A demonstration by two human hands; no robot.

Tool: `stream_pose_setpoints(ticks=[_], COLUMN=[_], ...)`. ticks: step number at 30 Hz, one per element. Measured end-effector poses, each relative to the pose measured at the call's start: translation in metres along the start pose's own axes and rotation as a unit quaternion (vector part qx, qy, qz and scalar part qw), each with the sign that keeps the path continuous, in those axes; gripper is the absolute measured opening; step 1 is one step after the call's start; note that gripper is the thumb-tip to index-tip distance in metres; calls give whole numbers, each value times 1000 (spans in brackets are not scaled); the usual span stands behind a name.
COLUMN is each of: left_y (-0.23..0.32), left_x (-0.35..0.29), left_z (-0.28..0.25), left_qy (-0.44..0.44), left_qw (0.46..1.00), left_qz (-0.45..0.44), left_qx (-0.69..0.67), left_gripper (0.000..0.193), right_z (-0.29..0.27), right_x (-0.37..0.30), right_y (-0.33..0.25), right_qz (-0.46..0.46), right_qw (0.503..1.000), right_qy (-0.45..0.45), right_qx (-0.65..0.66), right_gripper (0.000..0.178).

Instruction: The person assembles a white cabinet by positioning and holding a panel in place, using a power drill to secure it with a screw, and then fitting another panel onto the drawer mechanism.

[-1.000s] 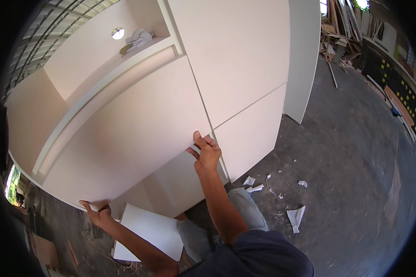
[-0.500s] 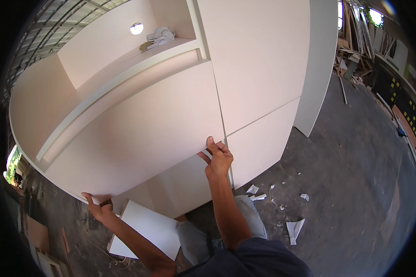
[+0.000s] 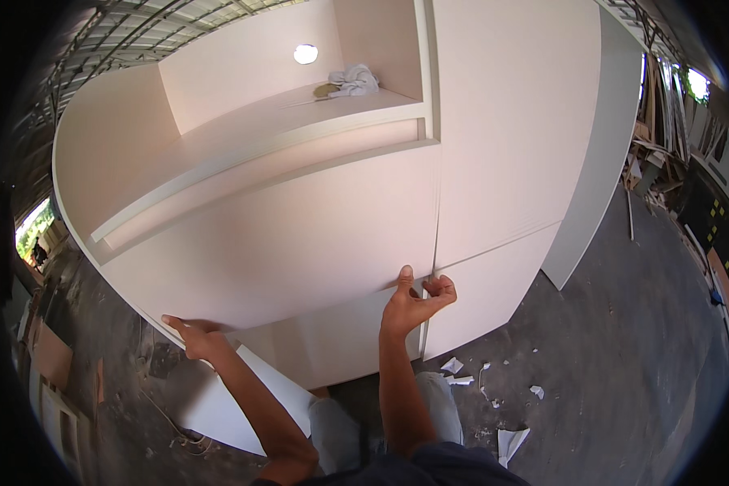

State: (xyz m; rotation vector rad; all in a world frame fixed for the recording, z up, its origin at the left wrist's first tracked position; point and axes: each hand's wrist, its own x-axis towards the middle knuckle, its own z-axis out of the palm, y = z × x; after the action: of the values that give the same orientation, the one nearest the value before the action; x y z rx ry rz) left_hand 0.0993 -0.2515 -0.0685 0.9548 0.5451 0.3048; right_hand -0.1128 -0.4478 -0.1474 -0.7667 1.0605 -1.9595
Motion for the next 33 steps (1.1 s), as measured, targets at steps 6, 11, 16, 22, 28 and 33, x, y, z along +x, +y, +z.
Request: stream_pose_setpoints(ticks=[6, 11, 16, 22, 28, 33], left_y=[-19, -15, -10, -7, -11, -3], left_x=[20, 17, 8, 7, 14, -10], left_z=[6, 7, 10, 9, 5, 14], left_qy=[1, -5, 4, 12, -5, 66], left_qw=[999, 995, 996, 996, 997, 995], left_qz=[3, 19, 15, 5, 18, 63], left_qx=[-50, -102, -88, -85, -77, -46], left_gripper=[92, 83, 83, 89, 91, 92], right_z=[11, 9, 8, 9, 19, 17], right_x=[11, 3, -6, -17, -23, -19], right_y=[-3, -9, -3, -20, -19, -25], right_qz=[-333, -349, -363, -379, -361, -334], right_qw=[940, 925, 915, 901, 903, 913], right_qy=[-30, -61, -99, -141, -187, -193], right_qx=[-75, -133, -145, -160, -137, -132], right_gripper=[24, 25, 33, 83, 108, 110])
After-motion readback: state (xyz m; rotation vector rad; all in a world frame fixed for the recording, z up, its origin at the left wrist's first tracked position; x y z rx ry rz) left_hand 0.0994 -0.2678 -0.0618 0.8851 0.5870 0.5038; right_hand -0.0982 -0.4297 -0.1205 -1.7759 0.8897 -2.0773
